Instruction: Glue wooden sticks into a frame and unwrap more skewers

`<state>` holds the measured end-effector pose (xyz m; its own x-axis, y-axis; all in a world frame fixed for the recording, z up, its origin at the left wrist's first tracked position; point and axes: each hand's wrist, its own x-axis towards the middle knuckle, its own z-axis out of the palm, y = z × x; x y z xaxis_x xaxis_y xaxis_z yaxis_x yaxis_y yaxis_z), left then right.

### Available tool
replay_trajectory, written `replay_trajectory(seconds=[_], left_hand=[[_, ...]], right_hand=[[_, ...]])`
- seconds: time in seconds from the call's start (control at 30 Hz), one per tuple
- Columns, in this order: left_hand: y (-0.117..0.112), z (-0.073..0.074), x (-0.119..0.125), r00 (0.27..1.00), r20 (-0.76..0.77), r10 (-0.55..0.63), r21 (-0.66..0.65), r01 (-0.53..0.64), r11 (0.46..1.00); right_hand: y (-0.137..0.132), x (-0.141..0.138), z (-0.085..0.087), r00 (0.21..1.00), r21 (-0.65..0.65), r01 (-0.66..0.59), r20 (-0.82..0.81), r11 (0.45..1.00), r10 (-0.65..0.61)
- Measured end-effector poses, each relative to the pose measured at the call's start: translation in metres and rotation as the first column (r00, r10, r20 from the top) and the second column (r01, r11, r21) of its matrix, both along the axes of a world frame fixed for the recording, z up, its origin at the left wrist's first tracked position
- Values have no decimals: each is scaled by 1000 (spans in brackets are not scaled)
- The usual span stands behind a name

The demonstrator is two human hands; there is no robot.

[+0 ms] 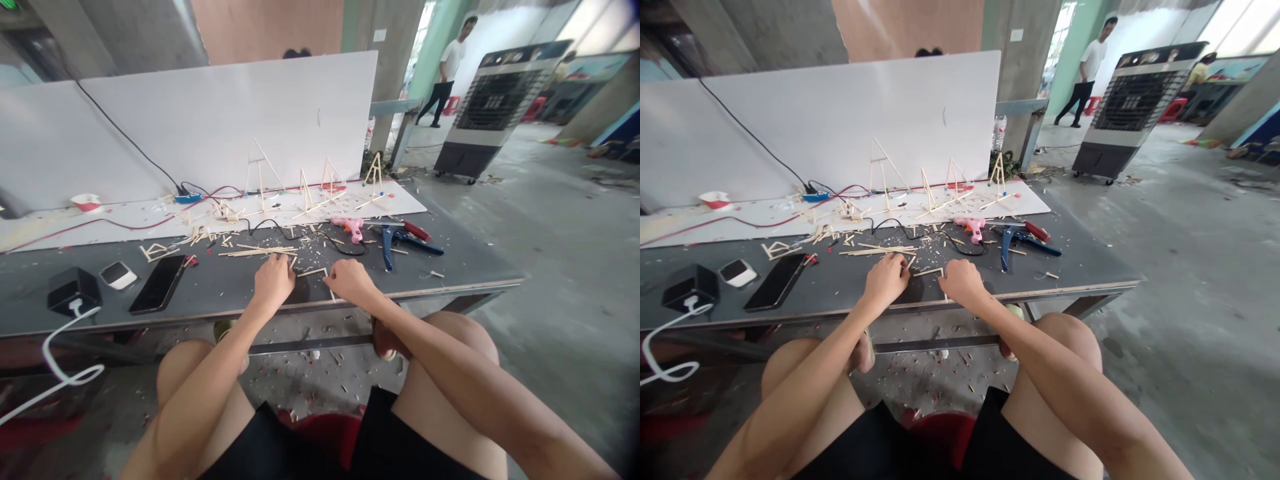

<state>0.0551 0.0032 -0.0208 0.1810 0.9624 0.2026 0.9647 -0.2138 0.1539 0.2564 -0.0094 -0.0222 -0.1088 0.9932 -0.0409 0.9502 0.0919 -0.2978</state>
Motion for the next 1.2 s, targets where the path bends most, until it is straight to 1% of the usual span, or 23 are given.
replay_trajectory(seconds=[0.07,0.13,0.17,0.23,0.33,0.43,0.7,0.9,1.07,1.2], left_hand=[[3,-3,1,987,82,-136,75,130,989],[7,-8,4,949,139,-284,123,268,956],[9,-10,5,928,159,-336,132,317,939],[14,-15,7,899,190,-394,125,376,918],[20,-20,10,876,216,-431,85,423,902],[25,-21,12,858,219,-465,57,464,884],[30,-20,11,820,152,-551,58,549,834],[32,-16,11,804,121,-582,32,582,812],[32,-17,10,788,102,-607,45,606,794],[31,-18,10,789,84,-609,43,608,793]], right_hand=[[0,1,-1,1000,7,-15,-16,1000,15],[0,2,-2,999,23,-19,-35,1000,19],[0,2,-2,999,30,-15,-45,999,17],[-1,3,-3,998,34,-9,-64,999,11],[-2,4,-1,996,21,-6,-92,1000,8],[-3,3,1,994,19,-4,-109,1000,6],[-4,2,0,991,30,-9,-134,1000,12],[-5,1,1,990,37,-24,-137,999,29],[-7,1,2,992,30,-25,-123,999,29],[-6,1,2,992,32,-30,-118,999,34]])
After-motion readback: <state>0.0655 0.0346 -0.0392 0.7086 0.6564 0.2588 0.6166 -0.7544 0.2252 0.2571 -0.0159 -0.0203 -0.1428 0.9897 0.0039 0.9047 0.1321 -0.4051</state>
